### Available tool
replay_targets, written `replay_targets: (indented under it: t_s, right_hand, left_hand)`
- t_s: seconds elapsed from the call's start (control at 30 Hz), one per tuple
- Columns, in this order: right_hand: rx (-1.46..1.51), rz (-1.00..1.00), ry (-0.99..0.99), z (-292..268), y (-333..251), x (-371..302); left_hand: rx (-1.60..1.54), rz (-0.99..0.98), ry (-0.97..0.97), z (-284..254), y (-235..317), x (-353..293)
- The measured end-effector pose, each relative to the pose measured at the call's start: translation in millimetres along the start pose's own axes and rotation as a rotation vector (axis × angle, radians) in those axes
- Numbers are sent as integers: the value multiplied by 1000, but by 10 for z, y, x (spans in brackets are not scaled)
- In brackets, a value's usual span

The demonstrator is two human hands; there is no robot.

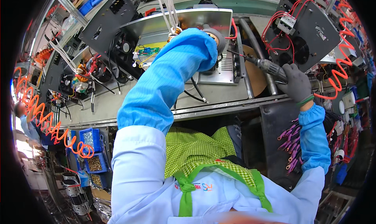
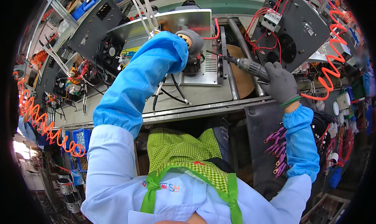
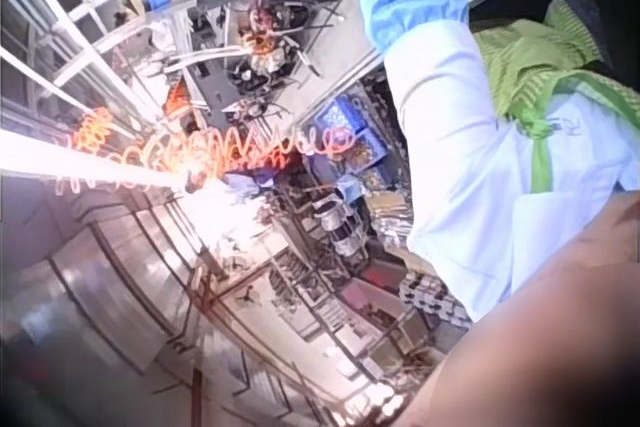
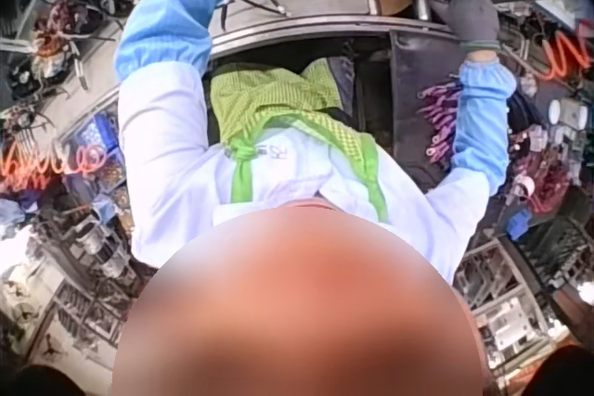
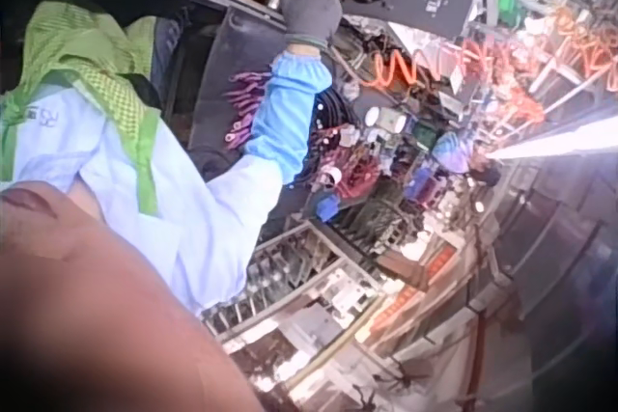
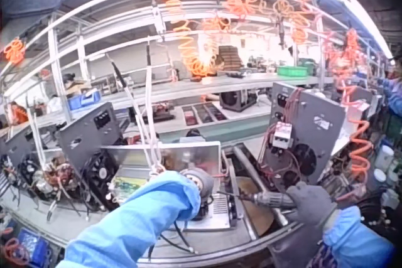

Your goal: Assembling electronic components into a metal chassis at a factory assembly line.

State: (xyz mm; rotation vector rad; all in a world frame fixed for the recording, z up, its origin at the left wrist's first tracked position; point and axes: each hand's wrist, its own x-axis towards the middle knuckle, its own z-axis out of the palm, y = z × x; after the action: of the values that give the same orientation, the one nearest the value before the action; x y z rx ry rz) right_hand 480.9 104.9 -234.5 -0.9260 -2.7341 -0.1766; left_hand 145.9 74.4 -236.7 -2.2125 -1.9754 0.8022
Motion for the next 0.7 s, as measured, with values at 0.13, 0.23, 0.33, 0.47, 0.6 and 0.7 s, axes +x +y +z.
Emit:
replay_targets:
  t_s: [0.13, 0.23, 0.33, 0.47, 0.6, 0.7]
  right_hand:
    - [-24, -41, 13, 30, 54, 26]
    - [-43, -18, -36, 42, 68, 30]
    - [-44, -38, -36, 49, 58, 59]
    - [-42, -59, -23, 80, 56, 94]
    - [-63, -92, -24, 85, 55, 141]
    - [-103, -152, -27, -34, 125, 228]
  left_hand:
    - [-14, 15, -9, -197, 110, -194]
    - [-53, -9, 33, -214, 140, -312]
    - [-75, -28, 53, -242, 161, -378]
    - [-62, -68, 97, -193, 173, -378]
    - [-45, -33, 96, -210, 191, -405]
    - [-1, 30, 68, -289, 237, -433]
